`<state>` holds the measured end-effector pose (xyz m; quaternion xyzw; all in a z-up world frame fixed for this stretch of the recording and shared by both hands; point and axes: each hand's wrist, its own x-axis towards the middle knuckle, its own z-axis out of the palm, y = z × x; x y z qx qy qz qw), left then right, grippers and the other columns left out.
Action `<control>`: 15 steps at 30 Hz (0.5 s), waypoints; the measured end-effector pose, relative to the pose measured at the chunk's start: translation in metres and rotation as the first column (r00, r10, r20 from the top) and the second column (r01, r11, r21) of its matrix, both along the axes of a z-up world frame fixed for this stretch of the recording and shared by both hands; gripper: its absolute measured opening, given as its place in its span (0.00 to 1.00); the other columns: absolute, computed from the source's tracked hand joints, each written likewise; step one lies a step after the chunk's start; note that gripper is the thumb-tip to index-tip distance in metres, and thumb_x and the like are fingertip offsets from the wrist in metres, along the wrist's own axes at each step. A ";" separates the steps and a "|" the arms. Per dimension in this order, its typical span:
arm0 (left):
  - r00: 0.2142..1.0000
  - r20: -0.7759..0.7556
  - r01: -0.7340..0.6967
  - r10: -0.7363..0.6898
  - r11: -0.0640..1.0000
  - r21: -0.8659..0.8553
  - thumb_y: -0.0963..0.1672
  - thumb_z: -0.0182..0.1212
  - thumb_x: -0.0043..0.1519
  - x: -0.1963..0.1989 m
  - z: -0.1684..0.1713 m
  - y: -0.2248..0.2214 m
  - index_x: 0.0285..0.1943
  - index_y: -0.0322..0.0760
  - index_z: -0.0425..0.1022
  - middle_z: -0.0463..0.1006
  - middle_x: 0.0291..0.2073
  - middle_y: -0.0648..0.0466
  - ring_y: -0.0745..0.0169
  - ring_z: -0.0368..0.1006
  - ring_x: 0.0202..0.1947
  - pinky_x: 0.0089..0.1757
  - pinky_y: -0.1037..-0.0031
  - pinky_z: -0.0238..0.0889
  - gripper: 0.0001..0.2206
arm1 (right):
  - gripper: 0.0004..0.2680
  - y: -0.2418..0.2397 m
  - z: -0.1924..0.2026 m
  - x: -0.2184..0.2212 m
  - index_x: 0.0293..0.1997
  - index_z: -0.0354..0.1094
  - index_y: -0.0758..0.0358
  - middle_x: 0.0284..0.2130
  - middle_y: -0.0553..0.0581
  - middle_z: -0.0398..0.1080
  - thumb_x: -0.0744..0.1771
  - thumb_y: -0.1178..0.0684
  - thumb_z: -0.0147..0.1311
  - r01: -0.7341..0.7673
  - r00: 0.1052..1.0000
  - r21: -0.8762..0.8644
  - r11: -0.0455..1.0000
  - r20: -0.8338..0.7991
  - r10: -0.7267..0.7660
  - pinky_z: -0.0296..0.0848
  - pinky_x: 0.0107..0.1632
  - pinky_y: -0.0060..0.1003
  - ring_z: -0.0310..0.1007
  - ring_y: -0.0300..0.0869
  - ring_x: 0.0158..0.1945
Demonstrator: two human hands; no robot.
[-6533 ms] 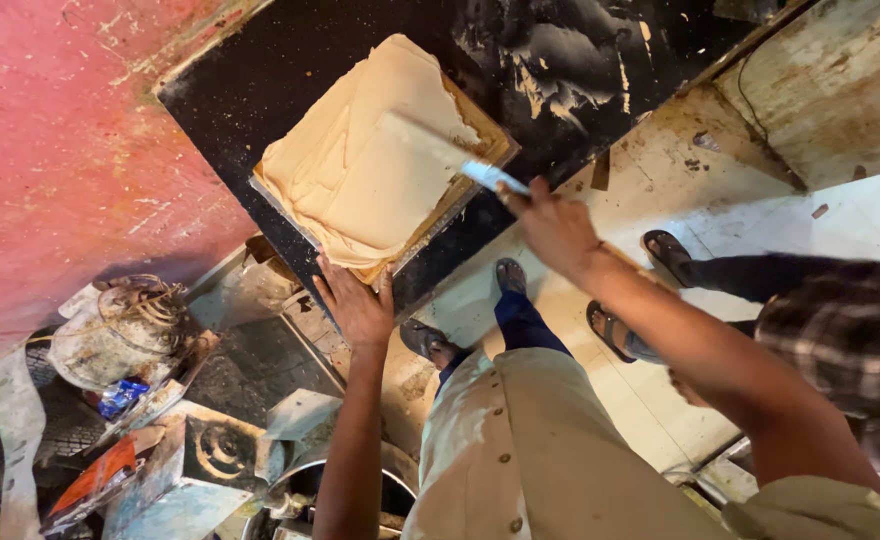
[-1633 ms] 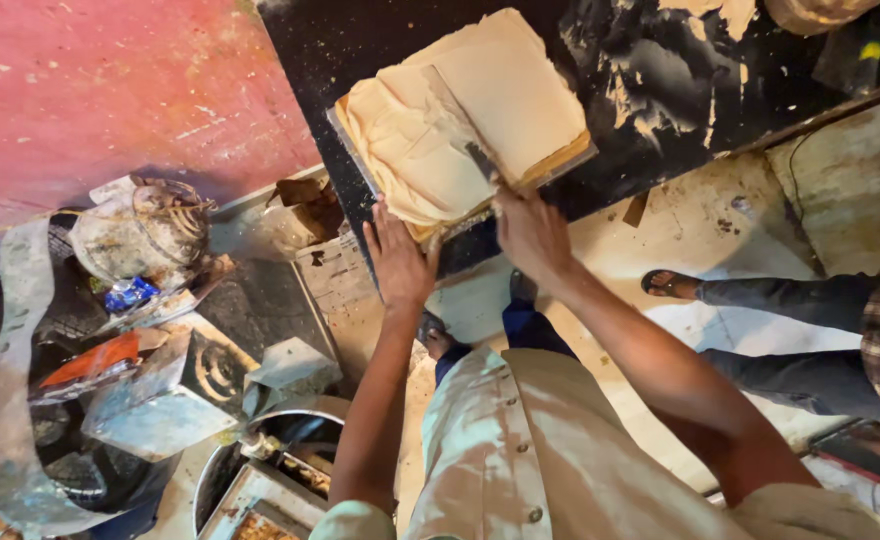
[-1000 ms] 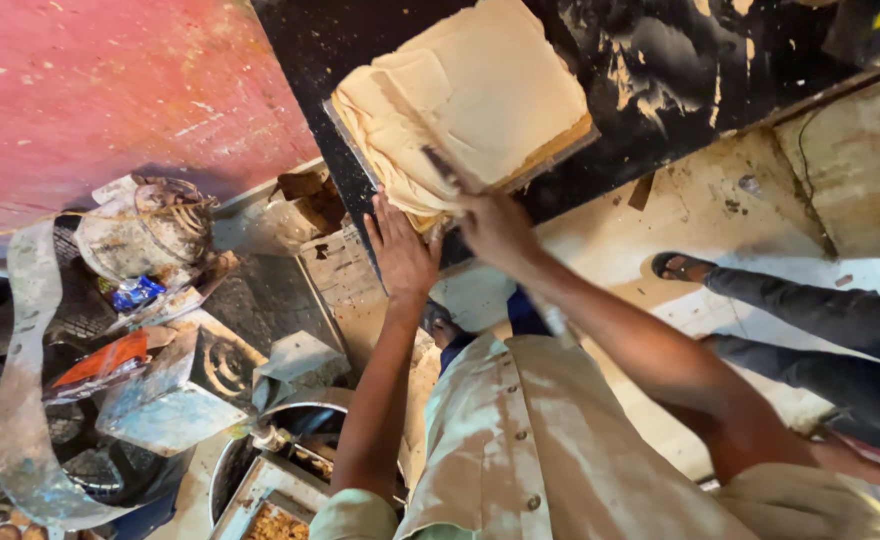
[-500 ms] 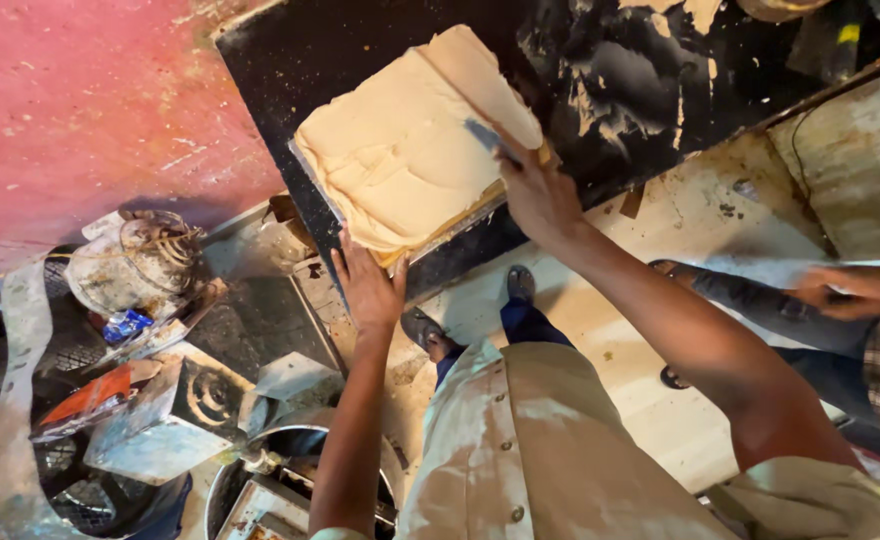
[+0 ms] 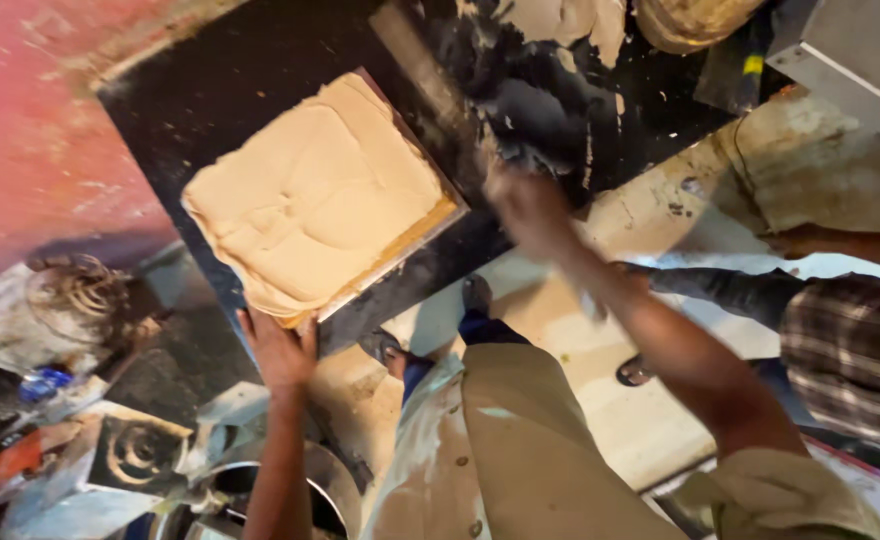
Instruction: The person applies a layer of frosting to a rectangular cake using a long flat metal spatula, spreading and smoothing the cream across the top surface.
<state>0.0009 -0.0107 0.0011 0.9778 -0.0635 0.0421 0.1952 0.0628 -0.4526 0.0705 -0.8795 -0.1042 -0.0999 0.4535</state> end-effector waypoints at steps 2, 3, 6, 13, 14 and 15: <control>1.000 -0.007 0.010 -0.010 1.000 0.020 0.53 0.60 0.65 0.002 0.001 -0.001 0.75 0.15 0.52 0.55 0.73 0.24 0.30 0.46 0.77 0.73 0.50 0.33 0.39 | 0.07 -0.063 -0.018 0.036 0.47 0.72 0.62 0.34 0.66 0.73 0.73 0.52 0.49 0.252 0.919 -0.247 0.936 -0.243 -0.311 0.71 0.40 0.51 0.76 0.56 0.36; 1.000 -0.005 0.009 -0.009 1.000 0.014 0.52 0.60 0.65 0.003 0.001 -0.002 0.75 0.17 0.53 0.56 0.73 0.25 0.31 0.47 0.77 0.73 0.50 0.34 0.39 | 0.08 -0.091 -0.027 0.045 0.55 0.71 0.62 0.36 0.69 0.73 0.72 0.54 0.49 0.276 0.940 -0.312 0.909 -0.111 -0.323 0.71 0.38 0.52 0.75 0.59 0.37; 1.000 -0.003 -0.002 0.002 1.000 -0.002 0.51 0.61 0.64 0.000 0.002 -0.003 0.75 0.21 0.56 0.58 0.73 0.29 0.34 0.49 0.76 0.72 0.49 0.35 0.36 | 0.12 -0.163 -0.062 0.068 0.64 0.71 0.63 0.35 0.71 0.72 0.71 0.57 0.53 0.368 0.928 -0.523 0.769 0.161 -0.335 0.70 0.38 0.55 0.73 0.65 0.37; 0.999 -0.041 0.000 0.002 0.998 0.056 0.51 0.64 0.61 0.004 0.004 -0.001 0.72 0.27 0.62 0.63 0.70 0.33 0.35 0.51 0.75 0.73 0.50 0.35 0.34 | 0.17 -0.193 -0.080 0.027 0.73 0.65 0.51 0.22 0.44 0.56 0.72 0.54 0.47 0.336 0.672 0.275 0.901 -0.740 -0.025 0.55 0.23 0.29 0.52 0.31 0.21; 0.999 -0.046 -0.004 0.007 0.998 0.062 0.51 0.64 0.61 0.003 0.003 -0.003 0.72 0.26 0.61 0.64 0.70 0.33 0.35 0.51 0.75 0.72 0.50 0.35 0.35 | 0.18 -0.186 -0.068 0.018 0.72 0.61 0.51 0.21 0.41 0.59 0.71 0.54 0.44 0.354 0.634 0.347 0.869 -0.771 0.050 0.58 0.22 0.24 0.55 0.27 0.20; 0.999 -0.043 -0.018 0.021 0.998 0.054 0.52 0.64 0.60 0.003 0.002 -0.004 0.73 0.24 0.60 0.63 0.70 0.33 0.35 0.51 0.75 0.72 0.50 0.35 0.36 | 0.19 -0.171 -0.054 -0.002 0.73 0.60 0.52 0.22 0.41 0.59 0.70 0.54 0.46 0.338 0.609 0.418 0.843 -0.781 0.142 0.57 0.22 0.24 0.54 0.27 0.21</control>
